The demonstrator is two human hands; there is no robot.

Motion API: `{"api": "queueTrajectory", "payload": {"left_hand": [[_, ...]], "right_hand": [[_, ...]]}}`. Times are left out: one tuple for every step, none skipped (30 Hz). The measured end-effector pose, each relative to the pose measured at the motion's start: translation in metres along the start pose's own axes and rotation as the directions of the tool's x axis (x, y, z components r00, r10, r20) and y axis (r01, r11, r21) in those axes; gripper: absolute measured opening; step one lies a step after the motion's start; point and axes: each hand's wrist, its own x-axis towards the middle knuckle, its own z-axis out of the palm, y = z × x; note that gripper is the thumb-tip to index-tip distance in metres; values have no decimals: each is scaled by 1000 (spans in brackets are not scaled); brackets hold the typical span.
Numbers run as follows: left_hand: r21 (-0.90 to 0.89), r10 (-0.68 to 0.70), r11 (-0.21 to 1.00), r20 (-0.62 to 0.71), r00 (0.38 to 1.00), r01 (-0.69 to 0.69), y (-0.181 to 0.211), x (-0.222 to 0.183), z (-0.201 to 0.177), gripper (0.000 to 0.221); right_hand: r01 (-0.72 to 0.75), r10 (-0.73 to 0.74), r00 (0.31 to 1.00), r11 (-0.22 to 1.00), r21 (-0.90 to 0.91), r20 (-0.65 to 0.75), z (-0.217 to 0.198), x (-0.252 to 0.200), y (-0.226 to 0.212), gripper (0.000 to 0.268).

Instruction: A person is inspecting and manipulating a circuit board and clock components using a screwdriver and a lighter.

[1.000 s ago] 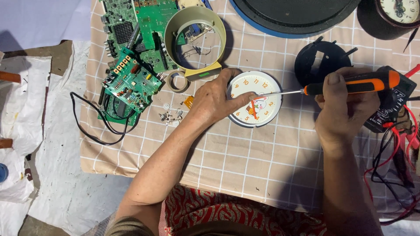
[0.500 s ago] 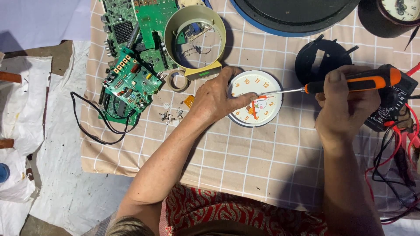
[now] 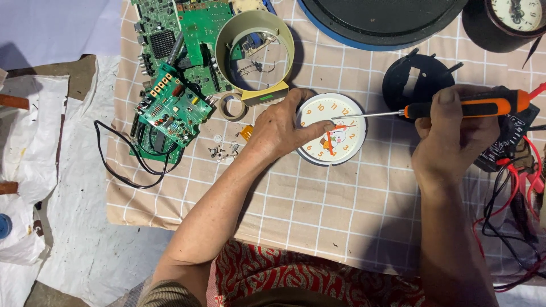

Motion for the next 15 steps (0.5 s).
{"api": "queueTrajectory", "payload": {"left_hand": [[-15, 27, 1000, -8, 1000, -28, -1, 0, 0, 66], [-29, 55, 998, -15, 998, -55, -3, -1, -1, 62], [-29, 55, 998, -15, 998, -55, -2, -1, -2, 62], [-54, 69, 996, -12, 998, -70, -2, -1, -4, 59], [-79, 84, 993, -10, 996, -85, -1, -1, -5, 55], [-79, 84, 993, -10, 996, -85, -2, 0, -4, 55], [-81, 92, 992, -29, 995, -94, -4, 1, -3, 53], [-84, 100, 991, -47, 994, -103, -5, 2, -1, 51], [-84, 100, 991, -47, 994, -103, -5, 2, -2, 51], [-94, 93, 991, -38, 995, -97, -4, 2, -3, 51], [-104, 87, 990, -30, 996, -90, -3, 2, -3, 52], [-104, 87, 990, -29, 996, -90, -3, 2, -4, 52], [-92, 72, 993, -20, 997, -73, -2, 1, -4, 53], [-79, 56, 995, -12, 998, -57, -1, 1, -4, 54], [-79, 56, 995, -12, 998, -57, 0, 1, -4, 54]], "right_hand": [[-7, 7, 1000, 1000, 8, -11, 0, 0, 0, 23], [-14, 14, 1000, 1000, 15, -22, 0, 0, 0, 26], [-14, 15, 1000, 1000, 15, -23, -1, 1, 4, 26], [-19, 20, 999, 999, 41, -43, -2, 2, 8, 23], [-22, 26, 998, 997, 67, -64, -3, 4, 11, 20], [-22, 26, 998, 997, 67, -64, 0, 3, 3, 20], [-32, 36, 998, 998, 58, -56, 3, 2, -4, 23], [-43, 46, 998, 998, 49, -48, 6, 0, -12, 28], [-44, 46, 998, 998, 49, -49, 3, 1, -9, 28], [-16, 17, 999, 999, 35, -31, 1, 1, -7, 27], [12, -12, 1000, 1000, 22, -13, -1, 2, -4, 26], [12, -11, 1000, 1000, 21, -14, -1, 1, -5, 26], [19, -19, 1000, 999, 33, 6, -1, 1, -5, 31], [26, -27, 999, 999, 45, 25, -1, 1, -5, 35], [26, -27, 999, 999, 45, 25, -1, 1, -5, 35]]}}
